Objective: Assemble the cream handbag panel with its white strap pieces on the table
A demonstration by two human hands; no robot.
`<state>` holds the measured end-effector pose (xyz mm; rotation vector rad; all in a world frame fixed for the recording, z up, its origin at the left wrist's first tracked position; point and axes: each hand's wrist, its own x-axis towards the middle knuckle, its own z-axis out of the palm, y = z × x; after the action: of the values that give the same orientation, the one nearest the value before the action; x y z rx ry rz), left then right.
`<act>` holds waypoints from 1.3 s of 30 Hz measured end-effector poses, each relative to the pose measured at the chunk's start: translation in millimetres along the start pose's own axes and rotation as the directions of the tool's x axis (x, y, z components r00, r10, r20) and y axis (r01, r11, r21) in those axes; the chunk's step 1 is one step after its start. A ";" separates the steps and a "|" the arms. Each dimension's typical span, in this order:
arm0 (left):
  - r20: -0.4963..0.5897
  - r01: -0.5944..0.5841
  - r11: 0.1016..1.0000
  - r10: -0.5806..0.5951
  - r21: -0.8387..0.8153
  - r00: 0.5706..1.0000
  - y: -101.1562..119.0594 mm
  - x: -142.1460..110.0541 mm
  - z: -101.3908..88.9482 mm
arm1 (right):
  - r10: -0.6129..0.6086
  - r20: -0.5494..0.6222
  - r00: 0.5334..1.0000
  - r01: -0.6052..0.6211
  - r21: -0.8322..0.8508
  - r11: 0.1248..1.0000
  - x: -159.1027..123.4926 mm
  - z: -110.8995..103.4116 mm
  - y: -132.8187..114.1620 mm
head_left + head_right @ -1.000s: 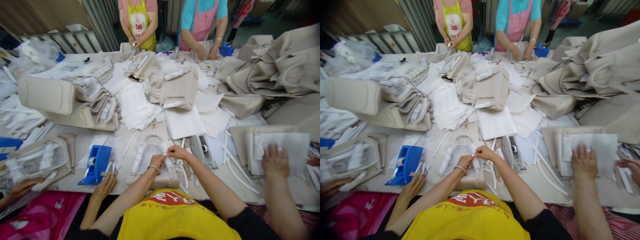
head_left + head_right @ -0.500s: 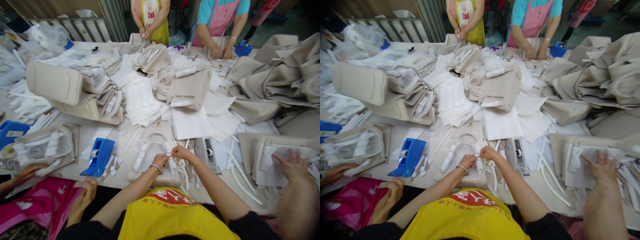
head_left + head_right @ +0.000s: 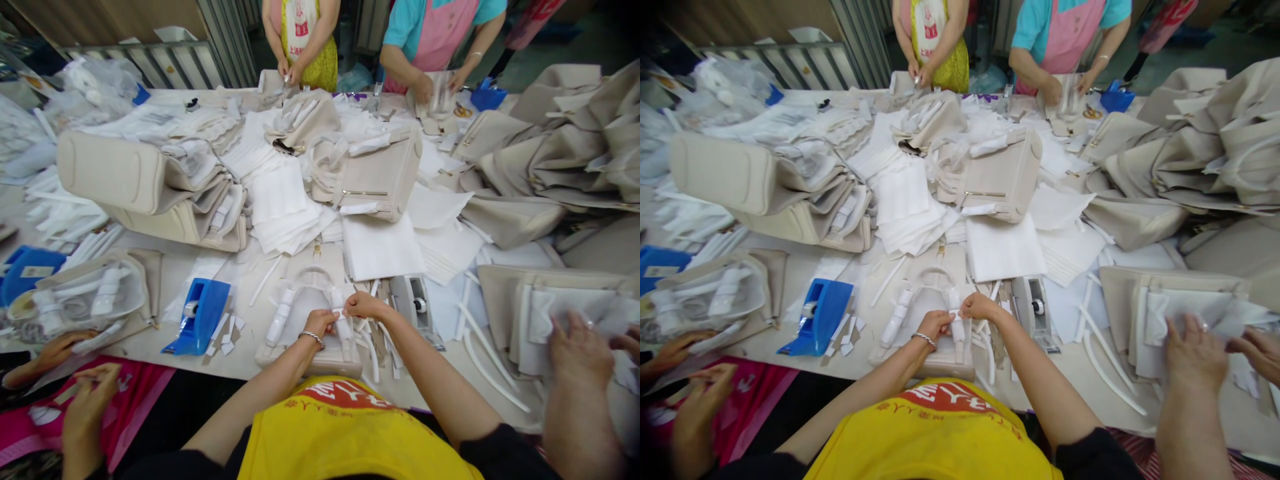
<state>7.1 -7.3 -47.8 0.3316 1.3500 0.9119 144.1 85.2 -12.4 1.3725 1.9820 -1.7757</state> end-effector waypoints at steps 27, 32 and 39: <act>0.095 0.077 0.987 -0.064 -0.138 0.993 18.6 -17.8 -2.9 | 0.066 -0.543 0.837 0.030 0.165 0.986 4.8 56.1 17.1; 0.121 0.022 0.994 -0.009 -0.108 0.993 14.2 -16.1 -2.0 | 0.197 -0.373 0.907 0.062 0.579 0.813 -15.7 53.3 6.2; 0.190 -0.153 0.928 0.092 0.341 0.977 21.7 -15.1 -8.7 | 0.136 -0.089 0.987 -0.030 0.726 0.687 -9.3 58.6 -3.1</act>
<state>-8.3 -7.0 -24.5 0.7642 1.3412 0.7201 121.3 31.1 -21.2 1.7761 1.2236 -2.6319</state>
